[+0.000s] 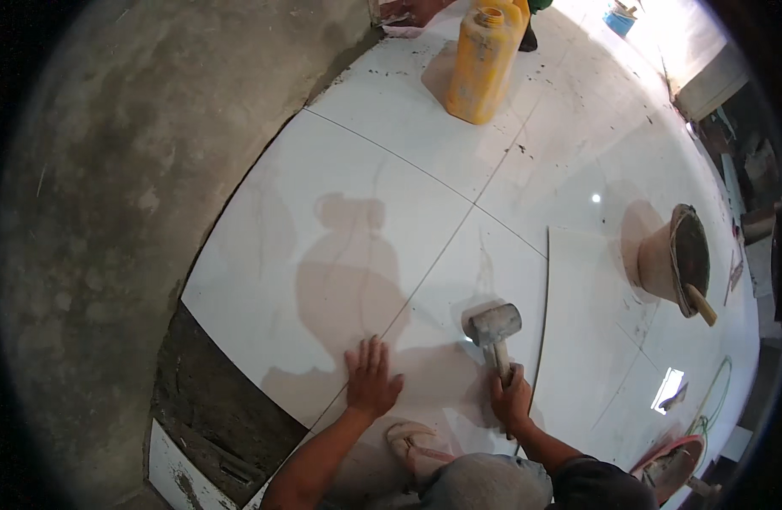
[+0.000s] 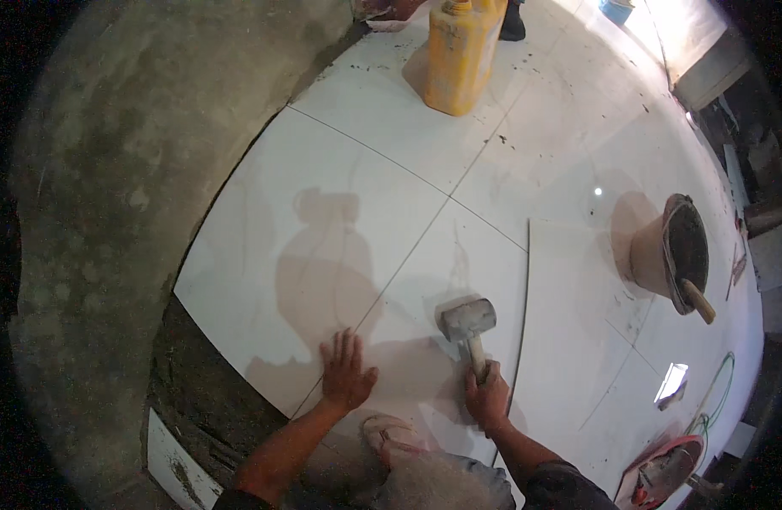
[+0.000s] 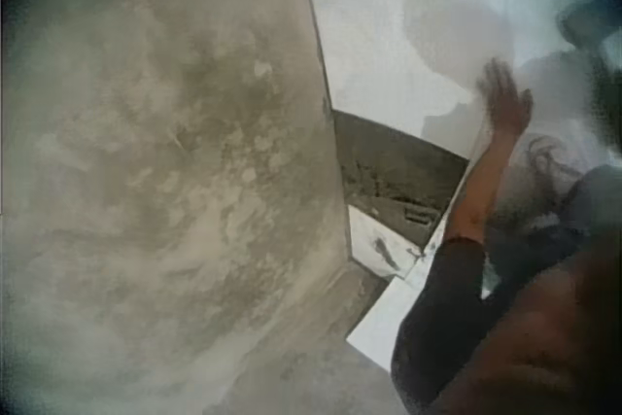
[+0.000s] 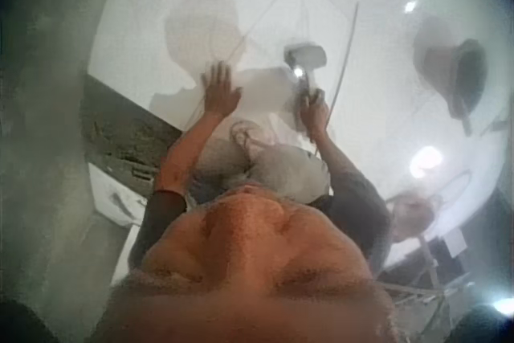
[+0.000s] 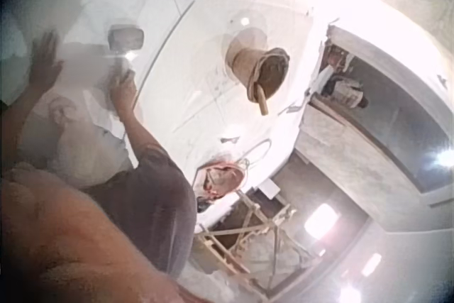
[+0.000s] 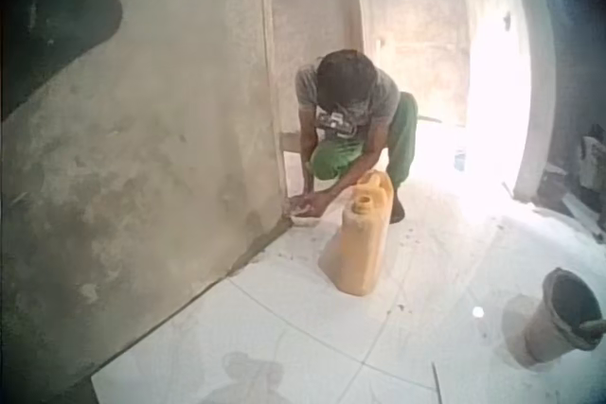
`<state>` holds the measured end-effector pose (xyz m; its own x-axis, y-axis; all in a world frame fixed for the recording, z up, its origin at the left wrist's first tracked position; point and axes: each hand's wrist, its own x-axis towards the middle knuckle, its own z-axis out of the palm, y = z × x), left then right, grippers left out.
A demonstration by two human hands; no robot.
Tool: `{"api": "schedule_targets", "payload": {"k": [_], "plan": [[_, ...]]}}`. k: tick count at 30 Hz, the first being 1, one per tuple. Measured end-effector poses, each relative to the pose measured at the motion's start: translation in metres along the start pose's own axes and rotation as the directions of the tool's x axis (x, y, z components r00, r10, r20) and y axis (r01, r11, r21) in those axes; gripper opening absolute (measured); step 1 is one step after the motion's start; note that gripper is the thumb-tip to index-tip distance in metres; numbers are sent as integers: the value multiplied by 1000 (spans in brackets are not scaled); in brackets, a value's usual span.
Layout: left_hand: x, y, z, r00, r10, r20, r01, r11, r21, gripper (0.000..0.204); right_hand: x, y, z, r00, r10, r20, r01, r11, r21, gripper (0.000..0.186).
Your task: The person installs floor tiles by placing large tiles onto a prepared substrate, pressing them into place, and using a rubber mallet to level them.
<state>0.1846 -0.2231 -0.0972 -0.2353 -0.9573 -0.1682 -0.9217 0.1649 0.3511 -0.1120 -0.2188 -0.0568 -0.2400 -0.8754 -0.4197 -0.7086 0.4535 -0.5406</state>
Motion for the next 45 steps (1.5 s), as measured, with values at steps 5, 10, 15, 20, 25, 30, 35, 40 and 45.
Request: {"api": "schedule_targets", "payload": {"k": [5, 10, 15, 20, 25, 30, 35, 40, 45], "plan": [[97, 29, -16, 993, 113, 31, -113, 994, 2, 69, 2, 1, 4, 1000, 30, -6, -31, 999, -36, 37], [139, 43, -14, 983, 179, -38, -178, 984, 12, 68, 3, 4, 7, 1000, 13, -4, -13, 998, -64, 37], [164, 30, -21, 935, 354, 10, -353, 934, -54, 69, 3, -7, 0, 998, 57, -23, -58, 994, -89, 36], [200, -11, -37, 998, 41, -43, -36, 994, 107, 70, 5, 0, 6, 996, 3, -88, -8, 998, -55, 34], [177, -133, -65, 823, -483, -298, 542, 826, 158, 72, 4, -1, 12, 989, -59, -133, 52, 997, -56, 33], [96, -174, -58, 600, -745, -291, 780, 626, 3, 71, 3, -8, 5, 994, -18, -111, 13, 999, -49, 34], [-2, -135, -34, 516, -820, -248, 847, 532, 6, 72, 5, 0, 11, 997, 27, -76, -30, 998, -46, 35], [-100, -65, 9, 621, -749, -231, 772, 635, 15, 71, 3, 4, 13, 996, -11, -91, 3, 997, -83, 33], [-174, -5, 28, 809, -563, -168, 571, 821, -2, 72, -4, -17, 8, 992, 110, -65, -119, 981, -151, 34]]}}
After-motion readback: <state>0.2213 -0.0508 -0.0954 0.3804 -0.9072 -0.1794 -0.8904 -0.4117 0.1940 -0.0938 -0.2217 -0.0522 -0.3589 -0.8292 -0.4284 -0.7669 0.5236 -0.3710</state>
